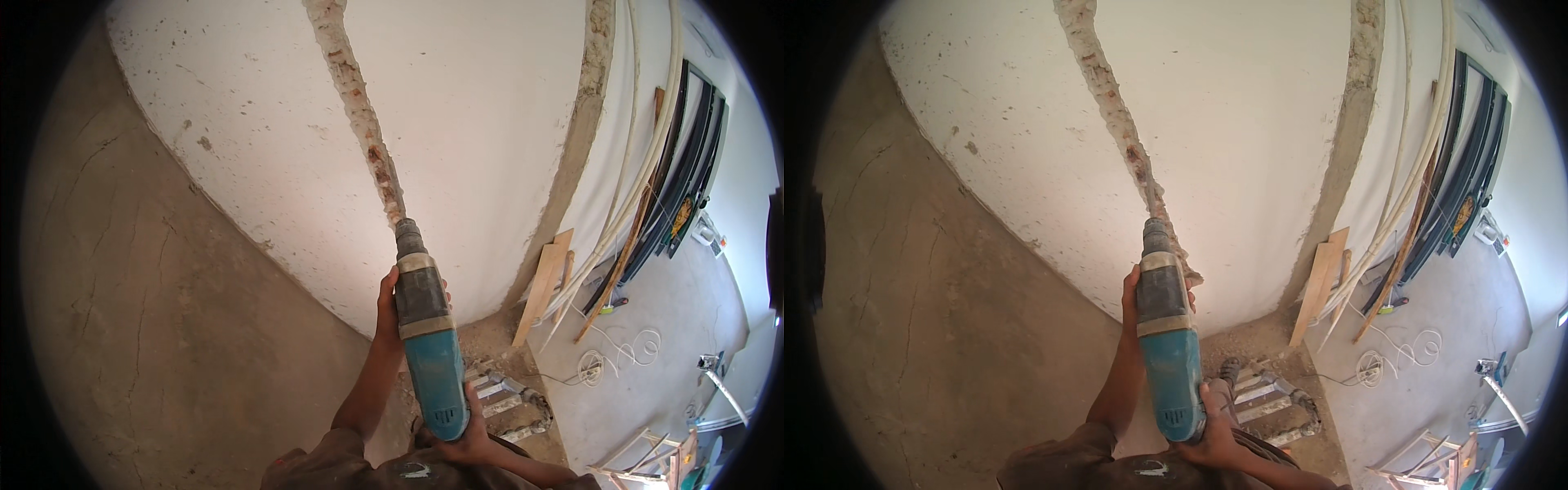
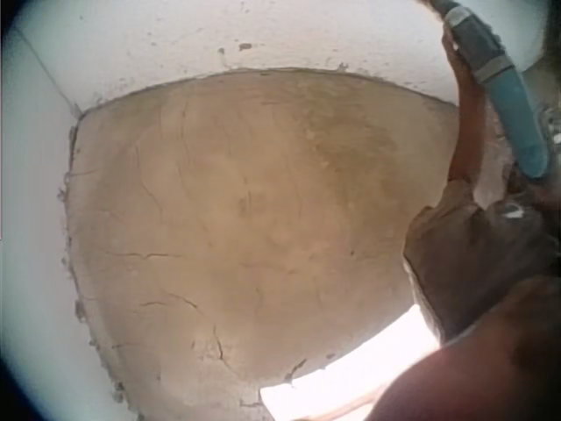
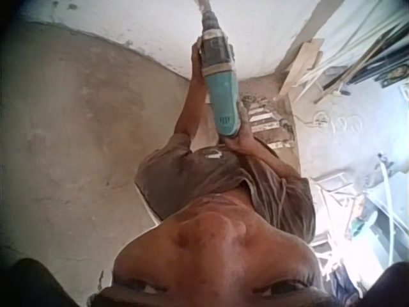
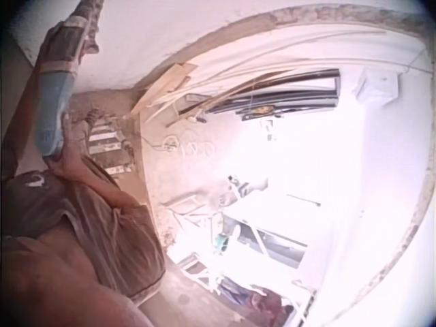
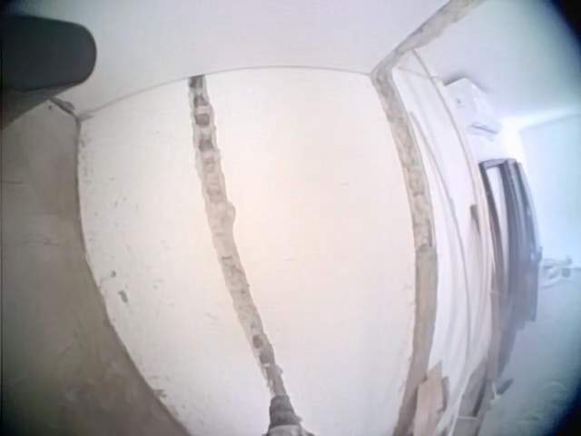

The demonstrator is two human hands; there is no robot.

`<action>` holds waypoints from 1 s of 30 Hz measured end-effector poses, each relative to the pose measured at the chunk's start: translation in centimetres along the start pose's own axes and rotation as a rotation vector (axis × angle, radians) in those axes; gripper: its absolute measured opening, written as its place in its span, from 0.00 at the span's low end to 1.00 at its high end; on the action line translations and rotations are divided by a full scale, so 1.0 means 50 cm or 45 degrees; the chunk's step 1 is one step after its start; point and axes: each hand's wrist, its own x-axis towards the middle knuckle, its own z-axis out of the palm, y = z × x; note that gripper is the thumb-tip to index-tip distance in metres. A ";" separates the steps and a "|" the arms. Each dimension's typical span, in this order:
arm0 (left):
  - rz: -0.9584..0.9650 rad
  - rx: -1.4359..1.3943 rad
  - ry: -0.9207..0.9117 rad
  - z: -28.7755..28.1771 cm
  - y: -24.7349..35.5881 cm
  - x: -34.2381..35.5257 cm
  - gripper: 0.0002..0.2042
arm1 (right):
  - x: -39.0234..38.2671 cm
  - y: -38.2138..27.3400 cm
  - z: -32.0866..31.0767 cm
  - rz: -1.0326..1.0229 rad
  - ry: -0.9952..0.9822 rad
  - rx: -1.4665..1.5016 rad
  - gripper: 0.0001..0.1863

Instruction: The person uses a rotary hammer to drill several holes into a vertical channel in a wall while standing on a ladder.

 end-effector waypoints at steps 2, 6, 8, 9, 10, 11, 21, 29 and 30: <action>-0.034 -0.097 -0.133 -0.028 0.019 0.004 0.34 | 0.043 -0.075 0.005 0.044 0.065 -0.083 0.54; -0.064 -0.219 -0.386 -0.066 0.057 0.015 0.37 | 0.099 -0.139 0.012 -0.064 0.155 -0.295 0.53; -0.063 -0.230 -0.424 -0.070 0.068 0.011 0.37 | 0.100 -0.138 0.027 -0.068 0.141 -0.212 0.53; -0.083 -0.253 -0.416 -0.067 0.070 0.010 0.37 | 0.099 -0.136 0.033 -0.065 0.132 -0.169 0.53; -0.103 -0.276 -0.407 -0.063 0.070 0.012 0.37 | 0.101 -0.135 0.032 -0.013 0.120 -0.156 0.54; -0.120 -0.299 -0.401 -0.054 0.070 0.013 0.37 | 0.105 -0.135 0.024 0.036 0.107 -0.144 0.56; 0.096 0.168 0.165 0.008 0.016 0.050 0.24 | 0.024 0.048 -0.016 0.241 0.333 0.202 0.47; 0.057 0.182 0.135 0.071 -0.032 0.149 0.21 | 0.082 -0.022 -0.190 0.145 0.478 0.972 0.20; 0.071 0.184 0.090 0.078 -0.032 0.164 0.21 | 0.099 -0.036 -0.214 0.151 0.483 1.094 0.20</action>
